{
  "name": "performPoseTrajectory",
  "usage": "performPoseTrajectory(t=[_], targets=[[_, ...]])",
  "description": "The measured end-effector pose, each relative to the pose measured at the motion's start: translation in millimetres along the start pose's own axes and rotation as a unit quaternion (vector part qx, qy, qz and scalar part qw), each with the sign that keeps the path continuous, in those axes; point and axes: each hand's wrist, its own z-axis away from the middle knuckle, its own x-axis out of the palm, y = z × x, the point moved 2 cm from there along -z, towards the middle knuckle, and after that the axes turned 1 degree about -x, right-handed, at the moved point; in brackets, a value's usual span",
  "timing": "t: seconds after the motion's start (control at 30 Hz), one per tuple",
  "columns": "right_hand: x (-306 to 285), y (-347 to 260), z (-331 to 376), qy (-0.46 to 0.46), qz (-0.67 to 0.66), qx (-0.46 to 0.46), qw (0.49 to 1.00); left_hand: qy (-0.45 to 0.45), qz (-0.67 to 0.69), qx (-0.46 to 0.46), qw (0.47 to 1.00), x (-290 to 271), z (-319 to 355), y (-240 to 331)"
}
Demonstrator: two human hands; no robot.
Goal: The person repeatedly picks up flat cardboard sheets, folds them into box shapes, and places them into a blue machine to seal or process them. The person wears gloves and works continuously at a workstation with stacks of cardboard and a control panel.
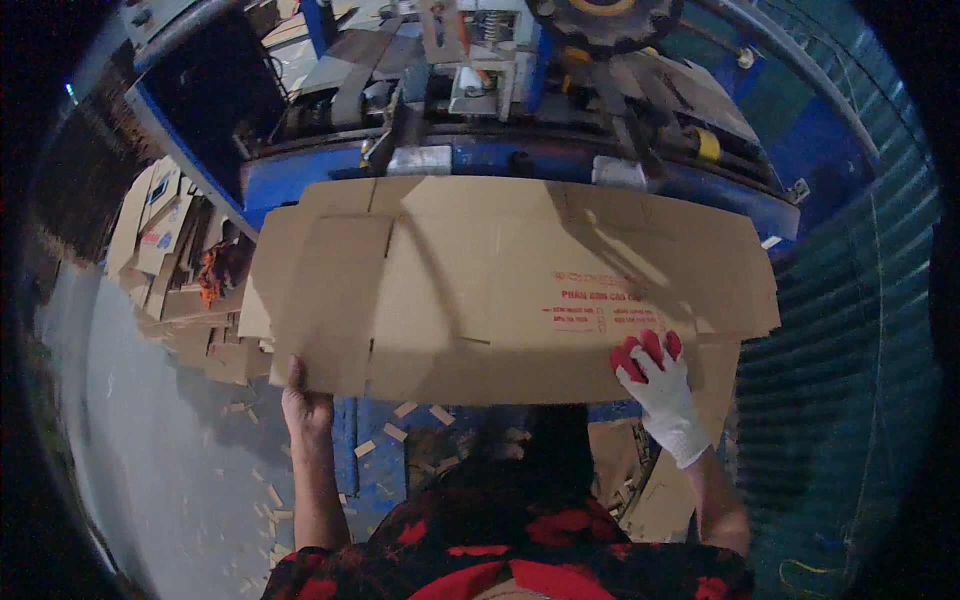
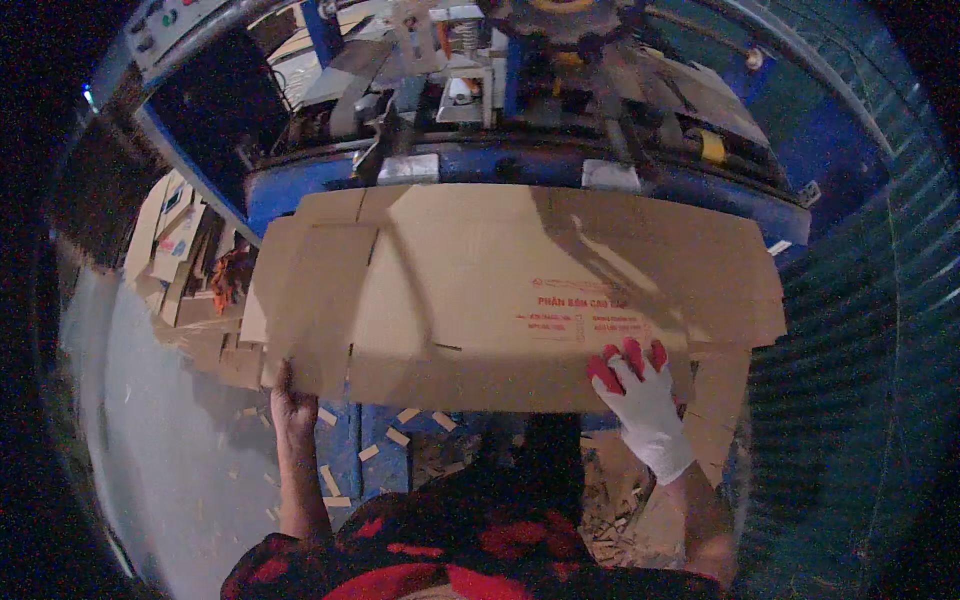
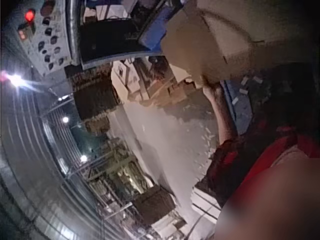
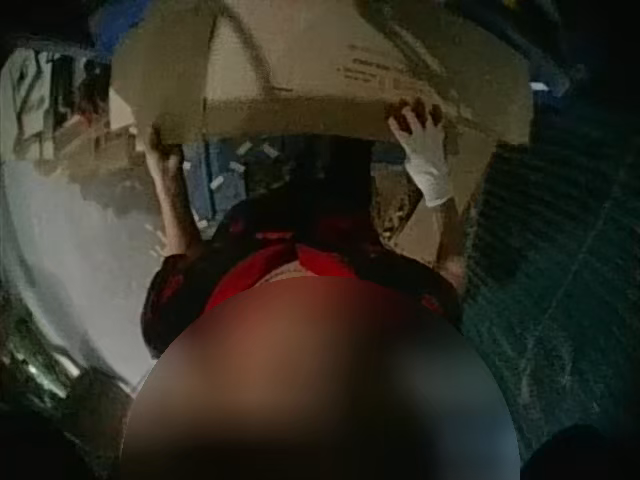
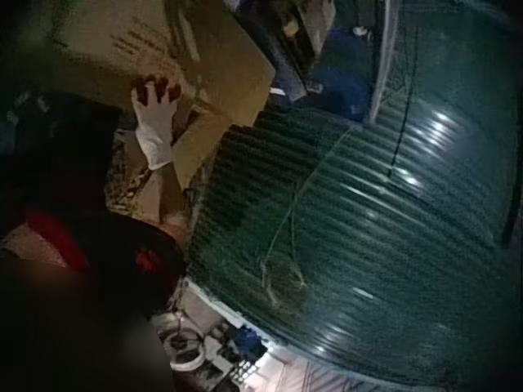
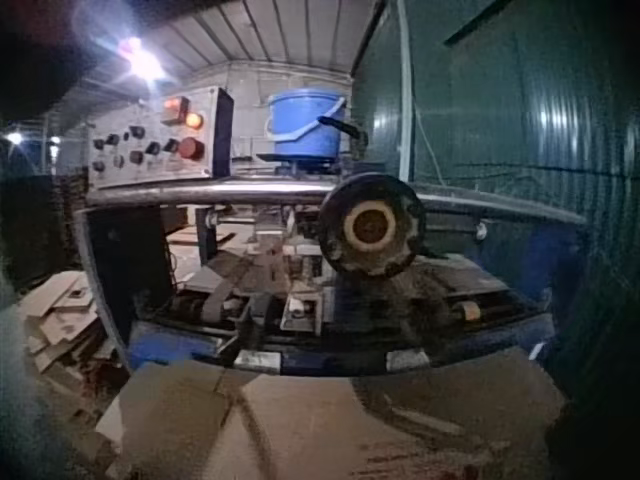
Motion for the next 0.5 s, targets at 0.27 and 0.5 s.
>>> performPoseTrajectory(t=[0.27,0.5], targets=[[16,37,-80,-0.017,-0.018,0.034,0.999,-0.275,-0.479,0.267,0.79,125,-3,-23],[47,97,-152,0.058,0.008,0.036,0.998,-0.381,-0.576,0.515,0.508,221,-44,-79]])
